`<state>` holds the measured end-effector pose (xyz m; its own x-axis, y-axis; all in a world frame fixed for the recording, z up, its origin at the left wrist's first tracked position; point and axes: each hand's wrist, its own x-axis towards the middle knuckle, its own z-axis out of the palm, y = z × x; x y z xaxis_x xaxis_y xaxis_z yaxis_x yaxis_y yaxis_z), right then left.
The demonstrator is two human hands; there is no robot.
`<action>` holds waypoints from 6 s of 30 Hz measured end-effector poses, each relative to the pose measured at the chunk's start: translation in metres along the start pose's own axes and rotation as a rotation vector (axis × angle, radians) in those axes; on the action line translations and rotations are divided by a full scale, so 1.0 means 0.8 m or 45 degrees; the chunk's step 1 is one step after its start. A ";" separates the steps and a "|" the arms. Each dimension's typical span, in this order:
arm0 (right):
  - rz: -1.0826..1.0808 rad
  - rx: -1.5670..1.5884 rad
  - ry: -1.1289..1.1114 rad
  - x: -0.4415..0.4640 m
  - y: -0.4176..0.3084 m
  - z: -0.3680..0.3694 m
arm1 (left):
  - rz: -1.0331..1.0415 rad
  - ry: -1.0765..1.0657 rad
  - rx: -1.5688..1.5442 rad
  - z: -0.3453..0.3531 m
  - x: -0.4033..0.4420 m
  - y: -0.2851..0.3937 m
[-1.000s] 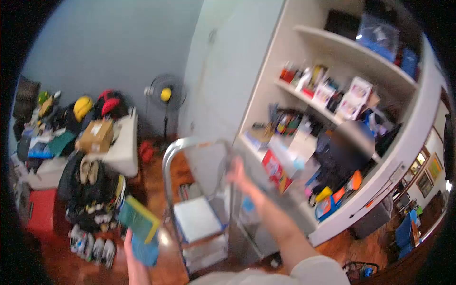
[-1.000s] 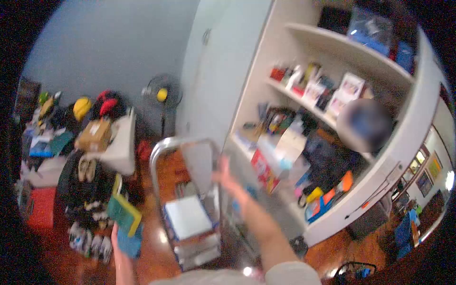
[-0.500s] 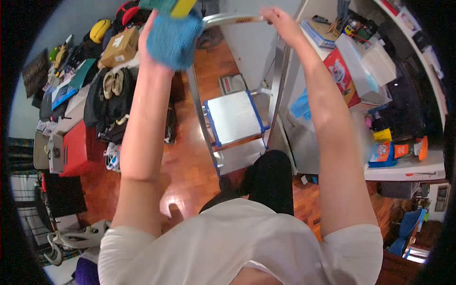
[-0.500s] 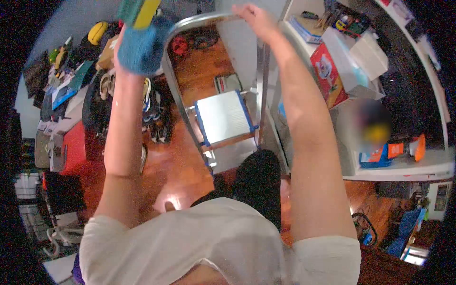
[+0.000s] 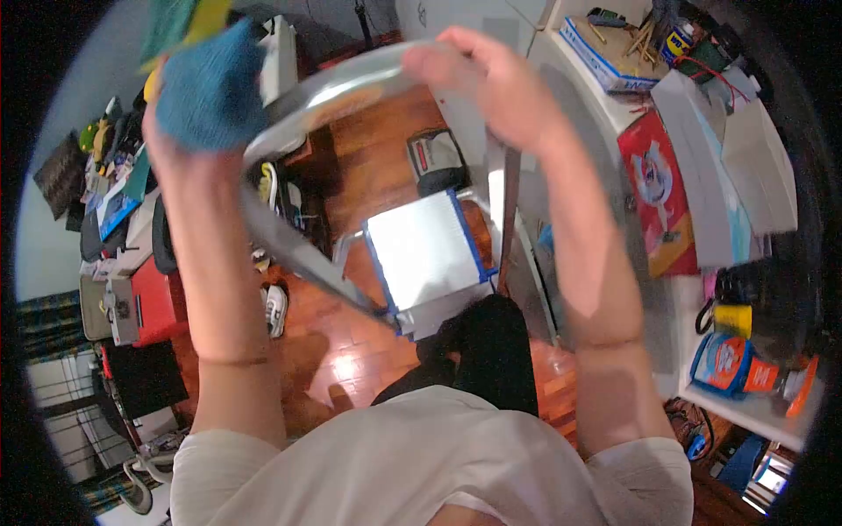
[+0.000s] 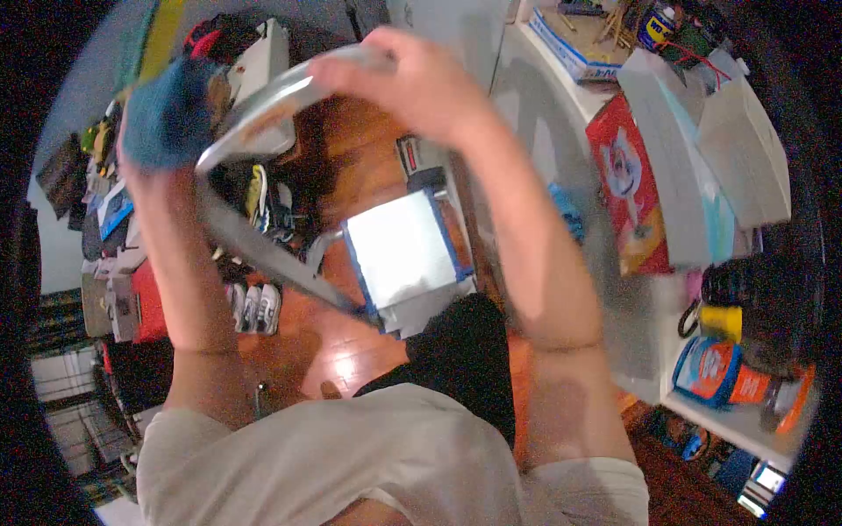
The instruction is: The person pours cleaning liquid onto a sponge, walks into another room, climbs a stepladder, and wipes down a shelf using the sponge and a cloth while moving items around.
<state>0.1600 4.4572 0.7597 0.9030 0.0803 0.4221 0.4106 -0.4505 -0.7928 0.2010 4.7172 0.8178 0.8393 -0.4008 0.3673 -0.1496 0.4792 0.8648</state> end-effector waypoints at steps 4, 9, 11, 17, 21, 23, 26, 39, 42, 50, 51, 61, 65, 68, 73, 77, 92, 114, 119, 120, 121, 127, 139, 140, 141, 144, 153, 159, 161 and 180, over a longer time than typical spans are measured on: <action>0.060 0.093 -0.087 -0.001 -0.009 -0.005 | 0.272 -0.247 2.570 0.015 0.006 0.030; 0.088 0.035 -0.130 0.005 -0.024 -0.013 | 0.015 0.720 0.845 -0.005 -0.027 -0.015; 0.106 -0.011 -0.120 0.008 -0.031 -0.015 | 0.046 0.904 0.514 0.003 -0.030 -0.017; 0.147 0.108 -0.120 0.011 -0.028 -0.013 | 0.119 0.852 0.066 0.006 -0.038 -0.018; 0.140 0.104 -0.187 0.013 -0.025 -0.018 | -0.061 0.950 0.561 0.000 -0.049 -0.021; 0.163 0.134 -0.202 0.013 -0.022 -0.018 | -0.020 0.840 0.941 0.010 -0.044 -0.017; 0.149 0.129 -0.214 0.012 -0.018 -0.018 | -0.003 0.694 0.689 0.028 -0.025 -0.008; 0.296 0.051 -0.056 -0.005 -0.016 -0.005 | -0.419 0.950 -0.067 -0.006 -0.068 -0.032; 0.214 -0.058 -0.023 0.001 -0.011 -0.004 | -0.443 1.029 -0.694 -0.004 -0.059 -0.034; 0.173 -0.225 -0.128 0.008 -0.011 -0.015 | -0.798 1.038 -0.572 0.018 -0.020 0.010; 0.190 -0.206 -0.191 0.011 -0.013 -0.018 | -0.813 0.992 -0.744 0.023 -0.009 0.023; 0.378 -0.430 -1.121 0.100 -0.100 -0.019 | -0.734 1.154 -1.070 0.006 -0.045 -0.005; 0.404 -0.439 -1.162 0.087 -0.093 -0.016 | -0.751 1.237 -0.565 0.012 -0.044 -0.011; 0.375 -0.393 -1.088 0.087 -0.089 -0.016 | -0.807 1.254 -0.389 0.021 -0.014 0.011; 0.484 -0.380 -1.367 0.103 -0.091 -0.022 | -1.019 1.537 -1.181 0.007 -0.011 0.004; 0.481 -0.390 -1.366 0.107 -0.097 -0.023 | -1.021 1.260 -0.545 0.008 -0.025 0.002; 0.750 -0.641 -1.595 0.135 -0.132 -0.028 | -1.192 0.855 -0.989 -0.014 0.012 -0.020; 1.640 1.384 0.134 0.280 -0.274 -0.220 | -1.607 0.152 -0.700 0.171 0.338 0.210; 1.183 1.404 0.610 0.302 -0.373 -0.333 | -1.440 -0.278 -0.551 0.267 0.441 0.221; 1.150 1.436 0.743 0.316 -0.405 -0.364 | -1.427 -0.311 -0.497 0.290 0.459 0.217; 1.013 1.340 0.863 0.315 -0.416 -0.388 | -1.276 -0.407 -0.413 0.328 0.482 0.242; 0.394 0.936 1.208 0.334 -0.504 -0.557 | -0.255 -0.665 0.038 0.525 0.593 0.317; 1.791 -1.051 0.834 0.370 -0.382 -0.782 | 0.615 -1.089 0.515 0.541 0.690 0.304; 1.470 -1.267 0.889 0.352 -0.334 -0.765 | 0.582 -1.115 0.535 0.537 0.688 0.305; 1.134 -1.455 0.933 0.332 -0.284 -0.749 | 0.582 -1.109 0.528 0.540 0.689 0.306; 1.148 -1.455 0.934 0.312 -0.297 -0.779 | 0.363 -1.147 0.453 0.526 0.678 0.314; 1.595 -0.809 1.154 0.319 -0.376 -0.760 | 1.540 -1.422 0.647 0.491 0.683 0.326; 1.418 -1.584 0.678 0.320 -0.344 -0.729 | 1.553 -1.413 0.654 0.491 0.683 0.325; 1.522 -1.368 0.855 0.316 -0.350 -0.777 | 1.569 -1.387 0.695 0.484 0.684 0.336; 0.672 -1.467 0.598 0.423 -0.297 -0.786 | 1.532 -1.311 0.684 0.479 0.682 0.319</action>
<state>0.2884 4.0324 1.3668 0.6955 -0.5371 0.4773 -0.5170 -0.8354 -0.1867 0.4206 4.3213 1.3706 -0.5172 -0.4435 0.7320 -0.7431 0.6570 -0.1269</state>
